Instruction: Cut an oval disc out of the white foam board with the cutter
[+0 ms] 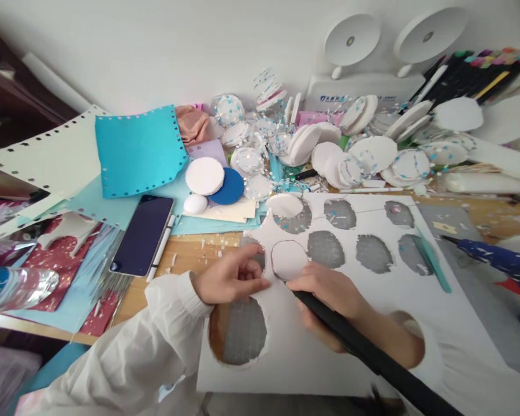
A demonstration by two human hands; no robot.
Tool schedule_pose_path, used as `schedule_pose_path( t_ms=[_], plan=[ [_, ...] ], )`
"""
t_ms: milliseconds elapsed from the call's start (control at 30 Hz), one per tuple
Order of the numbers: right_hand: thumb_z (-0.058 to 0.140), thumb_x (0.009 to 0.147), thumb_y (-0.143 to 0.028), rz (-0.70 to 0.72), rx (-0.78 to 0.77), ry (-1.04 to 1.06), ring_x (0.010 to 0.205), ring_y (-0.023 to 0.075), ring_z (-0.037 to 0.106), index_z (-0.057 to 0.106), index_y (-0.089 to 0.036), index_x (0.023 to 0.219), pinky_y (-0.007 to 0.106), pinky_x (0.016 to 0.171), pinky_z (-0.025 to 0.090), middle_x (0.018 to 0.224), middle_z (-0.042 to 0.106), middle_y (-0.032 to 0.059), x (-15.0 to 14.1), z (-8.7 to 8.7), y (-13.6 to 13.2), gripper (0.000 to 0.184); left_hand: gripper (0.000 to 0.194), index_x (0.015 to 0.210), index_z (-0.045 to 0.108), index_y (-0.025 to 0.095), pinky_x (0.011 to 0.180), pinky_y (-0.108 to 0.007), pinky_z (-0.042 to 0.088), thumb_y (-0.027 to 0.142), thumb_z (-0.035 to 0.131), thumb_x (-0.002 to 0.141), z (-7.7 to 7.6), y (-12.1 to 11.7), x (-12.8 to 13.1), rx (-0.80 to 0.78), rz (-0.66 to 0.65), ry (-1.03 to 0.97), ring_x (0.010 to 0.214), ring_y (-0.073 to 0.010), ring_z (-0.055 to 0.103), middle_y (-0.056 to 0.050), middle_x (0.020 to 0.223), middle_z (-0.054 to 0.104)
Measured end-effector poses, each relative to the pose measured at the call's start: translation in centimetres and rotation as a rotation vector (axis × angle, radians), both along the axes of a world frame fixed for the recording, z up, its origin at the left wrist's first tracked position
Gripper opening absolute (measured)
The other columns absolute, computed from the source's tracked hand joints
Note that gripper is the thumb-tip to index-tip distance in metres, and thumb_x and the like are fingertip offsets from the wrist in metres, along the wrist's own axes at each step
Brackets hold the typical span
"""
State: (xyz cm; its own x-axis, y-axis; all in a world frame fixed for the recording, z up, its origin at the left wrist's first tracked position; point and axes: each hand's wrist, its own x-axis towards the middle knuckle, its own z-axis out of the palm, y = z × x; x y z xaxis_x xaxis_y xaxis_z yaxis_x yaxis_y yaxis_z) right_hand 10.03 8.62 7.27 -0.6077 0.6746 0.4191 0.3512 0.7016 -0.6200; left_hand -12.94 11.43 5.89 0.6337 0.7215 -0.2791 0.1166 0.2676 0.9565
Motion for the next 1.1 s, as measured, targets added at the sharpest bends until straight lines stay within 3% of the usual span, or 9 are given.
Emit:
schedule_pose_path(
  t_ms=[400, 600, 900, 1100],
  plan=[
    [0.049, 0.075, -0.010, 0.034, -0.149, 0.081, 0.060, 0.0171, 0.047, 0.045, -0.026, 0.103, 0.031, 0.056, 0.039, 0.066, 0.049, -0.0004, 0.6, 0.3, 0.3, 0.032, 0.044, 0.104, 0.038, 0.020, 0.040, -0.014, 0.030, 0.037, 0.070, 0.078, 0.3, 0.1, 0.1, -0.049, -0.024, -0.052, 0.040, -0.0027, 0.042, 0.011, 0.056, 0.048],
    [0.046, 0.077, -0.010, 0.020, -0.123, 0.076, 0.061, 0.0175, 0.046, 0.043, -0.026, 0.104, 0.032, 0.058, 0.041, 0.067, 0.048, 0.0000, 0.1, -0.1, 0.3, 0.032, 0.044, 0.106, 0.038, 0.020, 0.038, -0.014, 0.030, 0.036, 0.069, 0.079, 0.1, 0.1, 0.2, -0.039, -0.021, -0.029, 0.039, -0.0028, 0.042, 0.012, 0.054, 0.046],
    [0.044, 0.073, -0.010, 0.006, -0.056, 0.113, 0.056, 0.0163, 0.045, 0.047, -0.024, 0.096, 0.030, 0.052, 0.037, 0.063, 0.047, -0.0005, -0.2, 0.7, 0.8, 0.027, 0.044, 0.103, 0.038, 0.021, 0.039, -0.013, 0.031, 0.040, 0.070, 0.078, -0.2, -0.1, 0.0, -0.054, -0.018, -0.060, 0.042, -0.0026, 0.043, 0.011, 0.059, 0.045],
    [0.047, 0.074, -0.010, 0.036, -0.038, 0.073, 0.059, 0.0169, 0.046, 0.048, -0.024, 0.100, 0.031, 0.056, 0.040, 0.065, 0.048, -0.0003, -0.3, -0.4, 0.6, 0.030, 0.044, 0.104, 0.039, 0.020, 0.037, -0.013, 0.029, 0.042, 0.069, 0.078, -0.3, -0.1, 0.0, -0.033, -0.022, -0.046, 0.039, -0.0028, 0.043, 0.012, 0.056, 0.044]
  ],
)
